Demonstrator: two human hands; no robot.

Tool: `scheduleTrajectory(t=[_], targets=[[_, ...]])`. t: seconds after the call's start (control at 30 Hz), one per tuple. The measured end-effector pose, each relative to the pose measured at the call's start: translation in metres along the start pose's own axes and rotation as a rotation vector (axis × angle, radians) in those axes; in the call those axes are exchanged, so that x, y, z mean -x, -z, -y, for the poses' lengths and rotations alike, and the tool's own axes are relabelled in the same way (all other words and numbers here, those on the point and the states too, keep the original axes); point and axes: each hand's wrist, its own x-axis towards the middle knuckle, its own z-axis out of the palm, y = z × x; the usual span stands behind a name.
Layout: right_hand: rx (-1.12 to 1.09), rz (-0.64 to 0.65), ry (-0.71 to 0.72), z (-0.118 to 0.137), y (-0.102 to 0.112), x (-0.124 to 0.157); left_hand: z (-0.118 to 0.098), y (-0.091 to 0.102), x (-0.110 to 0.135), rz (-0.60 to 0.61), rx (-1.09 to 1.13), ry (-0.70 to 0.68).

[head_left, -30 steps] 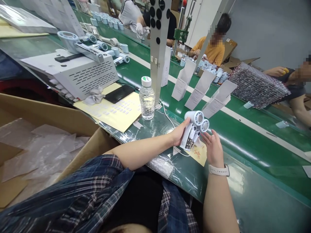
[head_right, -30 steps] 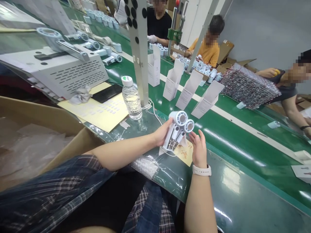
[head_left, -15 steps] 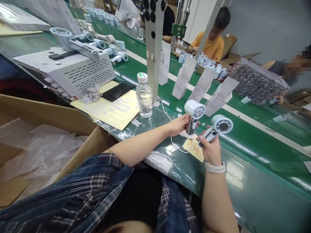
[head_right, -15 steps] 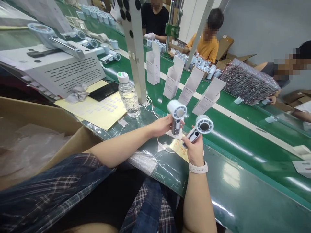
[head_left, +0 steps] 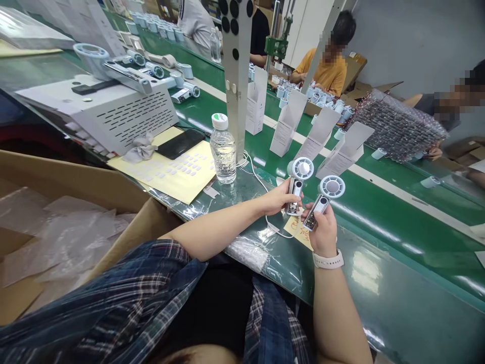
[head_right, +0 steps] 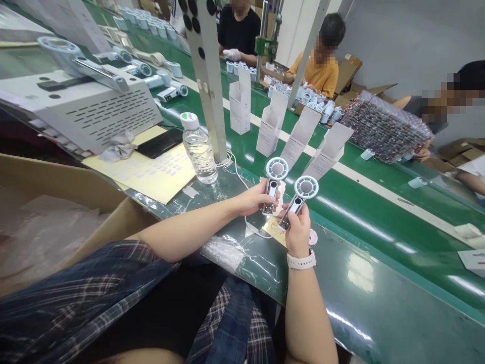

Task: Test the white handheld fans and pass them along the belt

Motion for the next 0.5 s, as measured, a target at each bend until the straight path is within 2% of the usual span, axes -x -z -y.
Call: scheduleTrajectory(t=[0.1, 0.23, 0.5], targets=[[-0.001, 0.005, -0.003, 0.0017, -0.0012, 0.0012, 0.0023, 0.0036, -0.0023, -0.005, -0.011, -0.023], [-0.034, 0.029, -0.024, 0.0028, -0.0018, 0.0008, 0.0053, 0.0066, -0.0035, 0.06, 0.017, -0.053], [-0.046, 0.028, -0.026, 0.0004, 0.0003, 0.0005, 0.0053, 0.0042, -0.0008, 0.078, -0.036, -0.05]])
